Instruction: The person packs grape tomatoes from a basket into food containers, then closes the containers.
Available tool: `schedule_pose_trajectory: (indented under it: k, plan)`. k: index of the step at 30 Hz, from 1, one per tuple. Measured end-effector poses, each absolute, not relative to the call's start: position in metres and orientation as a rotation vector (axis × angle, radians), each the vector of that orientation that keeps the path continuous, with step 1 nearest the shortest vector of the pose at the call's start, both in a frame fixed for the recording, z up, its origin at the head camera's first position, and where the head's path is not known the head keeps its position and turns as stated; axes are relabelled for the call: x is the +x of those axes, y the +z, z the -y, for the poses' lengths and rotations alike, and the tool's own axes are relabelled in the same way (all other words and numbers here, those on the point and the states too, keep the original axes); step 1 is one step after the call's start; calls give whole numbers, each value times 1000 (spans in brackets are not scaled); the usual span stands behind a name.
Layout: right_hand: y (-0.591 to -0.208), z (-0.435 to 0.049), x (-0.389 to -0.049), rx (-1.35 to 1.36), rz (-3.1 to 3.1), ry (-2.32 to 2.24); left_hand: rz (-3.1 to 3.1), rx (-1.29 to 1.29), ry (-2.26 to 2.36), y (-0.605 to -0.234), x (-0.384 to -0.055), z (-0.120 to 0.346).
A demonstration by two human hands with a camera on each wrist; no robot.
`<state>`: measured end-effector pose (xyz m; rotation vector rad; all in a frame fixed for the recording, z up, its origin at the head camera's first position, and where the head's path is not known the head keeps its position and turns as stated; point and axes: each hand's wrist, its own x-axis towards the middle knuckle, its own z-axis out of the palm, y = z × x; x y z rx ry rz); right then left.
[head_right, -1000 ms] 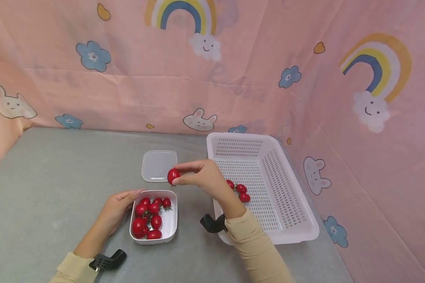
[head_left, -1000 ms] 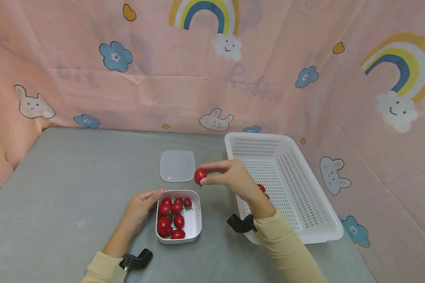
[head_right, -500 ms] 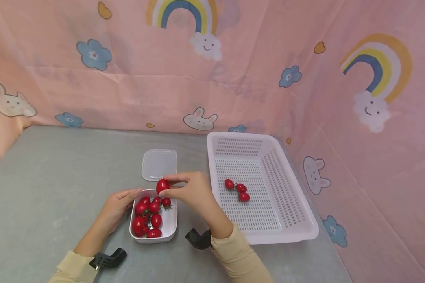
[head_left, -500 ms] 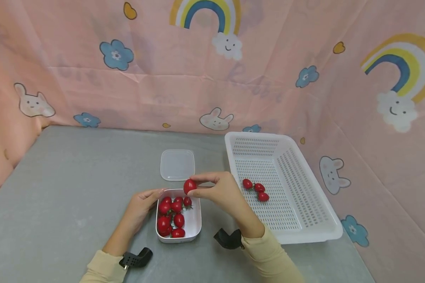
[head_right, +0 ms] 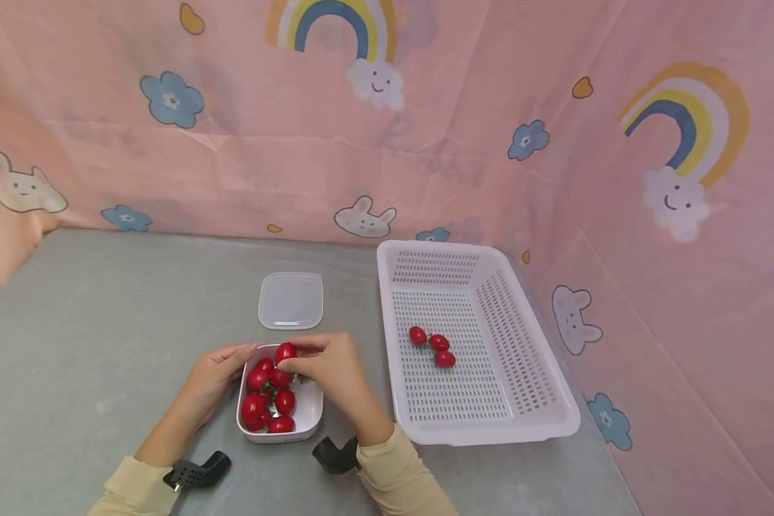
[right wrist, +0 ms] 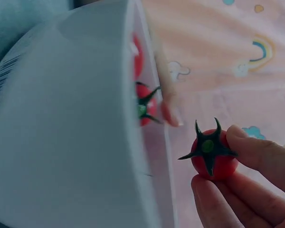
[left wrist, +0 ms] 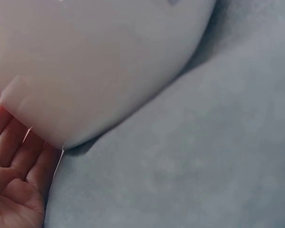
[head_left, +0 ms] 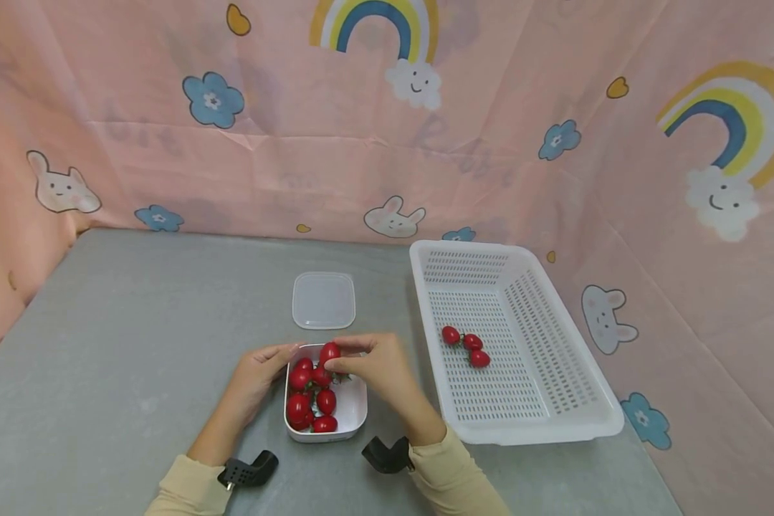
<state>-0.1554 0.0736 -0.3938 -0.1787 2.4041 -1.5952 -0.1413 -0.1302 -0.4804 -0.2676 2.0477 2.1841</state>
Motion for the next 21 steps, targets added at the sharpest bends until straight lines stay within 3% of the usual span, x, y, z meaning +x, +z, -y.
schedule_pose_trajectory:
  k: [21]
  plan:
    - [-420, -53, -157, -271, -2529, -1445, -2038, -264, 2196, -480, -142, 129]
